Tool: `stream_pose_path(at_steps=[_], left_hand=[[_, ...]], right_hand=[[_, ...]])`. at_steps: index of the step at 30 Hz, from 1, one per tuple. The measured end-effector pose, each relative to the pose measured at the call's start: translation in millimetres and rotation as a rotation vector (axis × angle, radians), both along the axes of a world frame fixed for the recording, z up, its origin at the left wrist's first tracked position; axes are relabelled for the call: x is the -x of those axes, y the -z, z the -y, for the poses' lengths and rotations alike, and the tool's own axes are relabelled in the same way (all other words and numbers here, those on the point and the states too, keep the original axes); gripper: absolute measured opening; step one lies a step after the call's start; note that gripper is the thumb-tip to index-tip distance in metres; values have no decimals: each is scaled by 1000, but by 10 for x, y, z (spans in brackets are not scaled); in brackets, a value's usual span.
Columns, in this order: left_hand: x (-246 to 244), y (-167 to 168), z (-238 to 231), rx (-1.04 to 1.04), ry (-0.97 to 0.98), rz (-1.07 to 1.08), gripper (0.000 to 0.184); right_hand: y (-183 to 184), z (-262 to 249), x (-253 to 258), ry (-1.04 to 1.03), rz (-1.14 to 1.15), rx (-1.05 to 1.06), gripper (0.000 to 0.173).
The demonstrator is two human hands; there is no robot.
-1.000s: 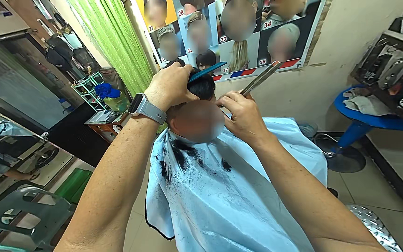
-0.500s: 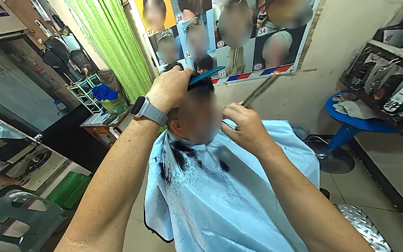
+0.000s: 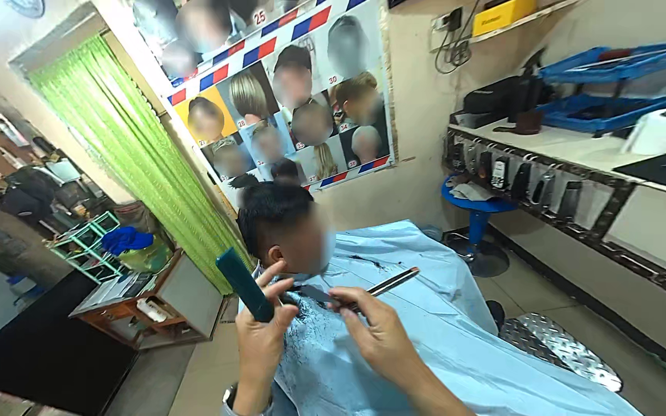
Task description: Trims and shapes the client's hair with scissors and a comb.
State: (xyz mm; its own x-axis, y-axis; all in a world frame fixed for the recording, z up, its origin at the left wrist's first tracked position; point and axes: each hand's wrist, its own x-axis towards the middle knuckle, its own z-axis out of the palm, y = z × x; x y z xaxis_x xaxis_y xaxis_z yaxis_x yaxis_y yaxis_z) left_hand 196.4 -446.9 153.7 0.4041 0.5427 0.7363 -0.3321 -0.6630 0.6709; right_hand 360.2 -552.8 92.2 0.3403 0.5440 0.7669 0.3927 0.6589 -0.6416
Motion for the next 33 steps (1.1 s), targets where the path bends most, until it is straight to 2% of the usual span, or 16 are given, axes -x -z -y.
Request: stream_pose_path(at_steps=[3,7,8,10,12,14,16,18,21,23,26,29,33], left_hand=[[71,132,75,113,59,116,30],[271,103,20,127,-47,106,18],[345,106,-19,111,-67,87,21],[516,111,-123,76,-121,54,16],[744,80,-299,49,-211,31,19],[991,36,-568,37,-404,-24,18],[1223,-17,-873,7,-632,-253,26],[1291,-165,-1049,-29,-683,-505,41],[911,-575,-1017,-234,-684,-604,49],[538,-879,-970,-417,-617,-629,55],[-47,-1257,-1089,-582,-526,-775,76],[-488,-1468,-1202,-660,-533,-1060,92],[-752,-1535,-1185,-670,-601,-1335,99]], right_hand=[[-20,-128,319,13,22,19,28],[-16,-243,553,7,98,79,26],[-26,-257,561,-6,123,105,25],[-57,-277,513,-15,199,157,26],[-99,-283,354,40,277,188,26],[-186,-239,49,153,329,197,27],[-317,-186,-360,281,360,175,28],[-496,-150,-710,369,381,154,26],[-784,-197,-1005,393,458,116,24],[-908,-308,-1073,400,532,82,23],[-996,-528,-1095,404,609,72,18],[-1000,-744,-1102,387,692,66,16],[-974,-935,-1085,367,742,47,14]])
